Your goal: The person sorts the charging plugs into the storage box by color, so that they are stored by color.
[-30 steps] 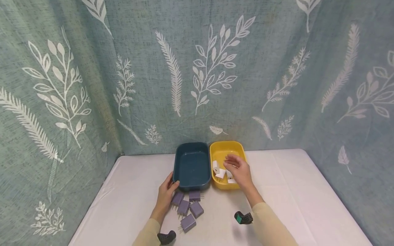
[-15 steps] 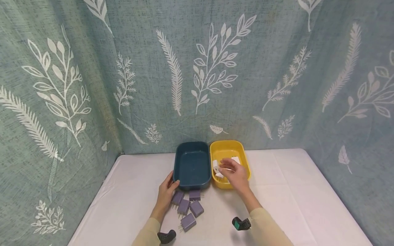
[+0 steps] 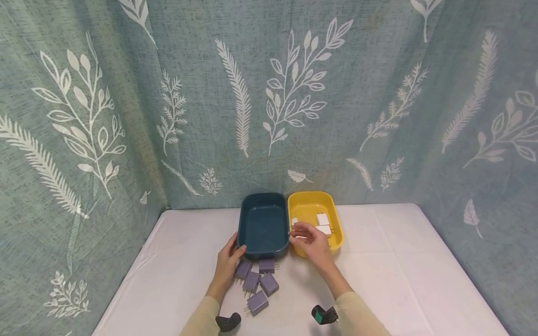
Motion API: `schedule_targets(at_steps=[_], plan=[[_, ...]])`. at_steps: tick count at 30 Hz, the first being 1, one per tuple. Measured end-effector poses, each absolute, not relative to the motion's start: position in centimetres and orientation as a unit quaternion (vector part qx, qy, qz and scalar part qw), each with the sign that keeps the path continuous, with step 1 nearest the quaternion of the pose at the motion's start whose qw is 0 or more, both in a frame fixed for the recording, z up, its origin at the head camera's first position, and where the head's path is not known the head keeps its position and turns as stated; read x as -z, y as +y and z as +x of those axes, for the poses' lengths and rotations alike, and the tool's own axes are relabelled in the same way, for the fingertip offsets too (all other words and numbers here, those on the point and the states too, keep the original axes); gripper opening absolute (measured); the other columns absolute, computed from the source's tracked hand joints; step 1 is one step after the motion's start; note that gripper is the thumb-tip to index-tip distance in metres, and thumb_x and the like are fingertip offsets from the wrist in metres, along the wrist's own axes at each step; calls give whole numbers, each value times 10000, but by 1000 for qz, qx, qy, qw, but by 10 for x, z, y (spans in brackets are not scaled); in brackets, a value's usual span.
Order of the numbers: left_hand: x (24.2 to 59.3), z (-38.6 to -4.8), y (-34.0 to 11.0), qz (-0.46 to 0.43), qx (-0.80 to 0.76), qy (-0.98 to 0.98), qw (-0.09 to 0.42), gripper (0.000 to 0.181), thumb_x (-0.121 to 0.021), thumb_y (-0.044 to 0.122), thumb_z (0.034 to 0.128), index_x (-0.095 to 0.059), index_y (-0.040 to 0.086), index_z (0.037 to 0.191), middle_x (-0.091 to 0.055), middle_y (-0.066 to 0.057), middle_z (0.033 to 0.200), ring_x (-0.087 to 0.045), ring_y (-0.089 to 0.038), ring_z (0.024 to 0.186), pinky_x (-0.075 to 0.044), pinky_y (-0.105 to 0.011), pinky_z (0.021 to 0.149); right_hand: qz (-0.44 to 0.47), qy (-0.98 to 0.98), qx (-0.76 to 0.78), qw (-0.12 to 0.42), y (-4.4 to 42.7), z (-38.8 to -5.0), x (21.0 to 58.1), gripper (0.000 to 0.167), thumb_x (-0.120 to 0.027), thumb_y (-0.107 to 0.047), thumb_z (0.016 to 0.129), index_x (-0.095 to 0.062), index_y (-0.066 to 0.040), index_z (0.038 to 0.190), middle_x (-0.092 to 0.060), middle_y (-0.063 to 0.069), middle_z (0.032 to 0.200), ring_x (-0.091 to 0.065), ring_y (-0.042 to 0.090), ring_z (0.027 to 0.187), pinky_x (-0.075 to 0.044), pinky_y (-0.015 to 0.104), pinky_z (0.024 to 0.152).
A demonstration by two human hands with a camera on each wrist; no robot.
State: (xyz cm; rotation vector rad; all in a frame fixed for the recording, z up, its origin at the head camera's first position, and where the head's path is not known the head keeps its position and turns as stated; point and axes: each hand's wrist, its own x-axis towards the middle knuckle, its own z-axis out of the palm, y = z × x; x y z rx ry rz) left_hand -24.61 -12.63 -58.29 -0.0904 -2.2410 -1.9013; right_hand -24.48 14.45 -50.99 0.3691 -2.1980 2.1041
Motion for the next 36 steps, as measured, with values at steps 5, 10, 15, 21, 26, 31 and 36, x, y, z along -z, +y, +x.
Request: schedule_targets(at_steps=[5, 10, 15, 21, 26, 31, 36], plan=[[583, -245, -127, -24, 647, -756, 99, 600, -602, 171, 954, -369, 28, 1489, -405, -181, 1523, -425, -308, 1394, -400, -387, 1117, 148, -721, -676, 36, 139, -238, 518, 432, -743, -118, 852, -599, 18, 1236, -640, 268, 1208, -670, 330, 1080, -565, 166, 861], [584, -245, -128, -21, 648, -755, 98, 606, -609, 180, 949, -373, 36, 1489, -407, -172, 1523, -430, -298, 1392, -400, -384, 1116, 175, -722, -669, 24, 131, -233, 526, 433, -753, -106, 839, -606, 18, 1227, -645, 272, 1205, -679, 303, 1078, -571, 183, 859], [584, -244, -127, -26, 647, -756, 101, 601, -605, 167, 952, -371, 21, 1486, -404, -192, 1520, -428, -320, 1389, -403, -392, 1113, 183, -718, -672, 5, 125, -229, 534, 421, -759, -91, 828, -614, 17, 1207, -636, 300, 1199, -671, 310, 1086, -572, 188, 866], [583, -244, -127, -39, 644, -757, 108, 602, -598, 163, 959, -359, -15, 1482, -398, -233, 1510, -423, -365, 1380, -409, -406, 1105, 203, -718, -666, -14, 119, -222, 545, 420, -756, -57, 821, -609, 60, 1197, -652, 291, 1168, -682, 252, 1054, -581, 215, 861], [582, -243, -127, -35, 643, -758, 109, 602, -603, 191, 959, -370, 10, 1484, -409, -204, 1513, -428, -337, 1386, -400, -401, 1113, 222, -717, -659, -35, 115, -221, 553, 417, -755, -53, 817, -609, 52, 1193, -650, 288, 1162, -689, 221, 1038, -589, 231, 848], [582, -245, -127, -32, 649, -753, 105, 597, -607, 185, 954, -380, 36, 1485, -418, -182, 1514, -442, -314, 1382, -403, -393, 1114, 239, -714, -656, -55, 114, -219, 559, 453, -770, -50, 796, -598, 67, 1198, -634, 308, 1176, -667, 356, 1068, -593, 245, 856], [577, -243, -125, -30, 649, -754, 99, 590, -598, 152, 954, -374, 14, 1483, -410, -194, 1516, -436, -319, 1384, -397, -390, 1115, 233, -712, -657, -80, 112, -216, 564, 494, -768, -25, 786, -576, 84, 1228, -616, 318, 1201, -663, 318, 1094, -583, 241, 882]])
